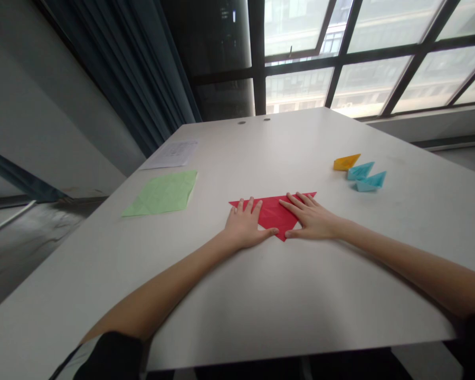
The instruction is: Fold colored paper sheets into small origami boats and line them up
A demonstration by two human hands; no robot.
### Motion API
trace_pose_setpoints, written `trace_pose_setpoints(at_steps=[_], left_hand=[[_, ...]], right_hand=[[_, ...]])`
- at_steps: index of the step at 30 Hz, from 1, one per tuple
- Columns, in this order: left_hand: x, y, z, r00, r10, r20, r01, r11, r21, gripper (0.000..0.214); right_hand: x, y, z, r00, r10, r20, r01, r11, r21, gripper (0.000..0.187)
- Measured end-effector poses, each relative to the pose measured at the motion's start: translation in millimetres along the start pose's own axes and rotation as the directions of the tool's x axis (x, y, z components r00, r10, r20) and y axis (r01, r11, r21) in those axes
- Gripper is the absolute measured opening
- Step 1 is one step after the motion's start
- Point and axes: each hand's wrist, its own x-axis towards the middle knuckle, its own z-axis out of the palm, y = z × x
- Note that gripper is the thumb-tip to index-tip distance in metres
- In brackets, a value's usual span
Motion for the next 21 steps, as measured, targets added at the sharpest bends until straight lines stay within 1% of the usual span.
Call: trace_pose_setpoints(at_steps=[4,8,10,12,17,21], left_hand=[[-1.4,-5.6,-3.3,0.993,-0.105,0.062,0.101,0.993,0.063,0.101],[-1.3,-8.1,-7.8,0.978,-0.185,0.098,0.175,0.979,0.108,0.105],[-1.3,-8.7,-8.4,0.975,-0.194,0.104,0.182,0.976,0.116,0.106],[-1.4,-9.5,-7.5,0.976,-0.193,0.104,0.181,0.977,0.117,0.106],[-1.5,-12.1,-3.3,0.981,-0.177,0.086,0.167,0.98,0.112,0.104],[-2.5,-12.2,-3.7,0.982,-0.164,0.096,0.153,0.981,0.117,0.105]], right_hand=[[-1.0,4.9,0.7,0.999,0.04,0.017,-0.04,0.999,-0.003,0.104],[-1.7,12.5,-1.4,0.998,0.038,0.046,-0.039,0.999,0.006,0.107],[-1.3,15.7,-3.7,0.997,0.027,0.07,-0.028,1.0,0.014,0.107],[-0.4,18.1,-6.3,0.998,0.011,0.067,-0.012,1.0,0.021,0.105],[1.1,19.8,-13.1,0.998,-0.054,-0.032,0.056,0.996,0.07,0.101],[1.1,18.0,-19.2,0.992,-0.099,-0.076,0.107,0.988,0.109,0.093]])
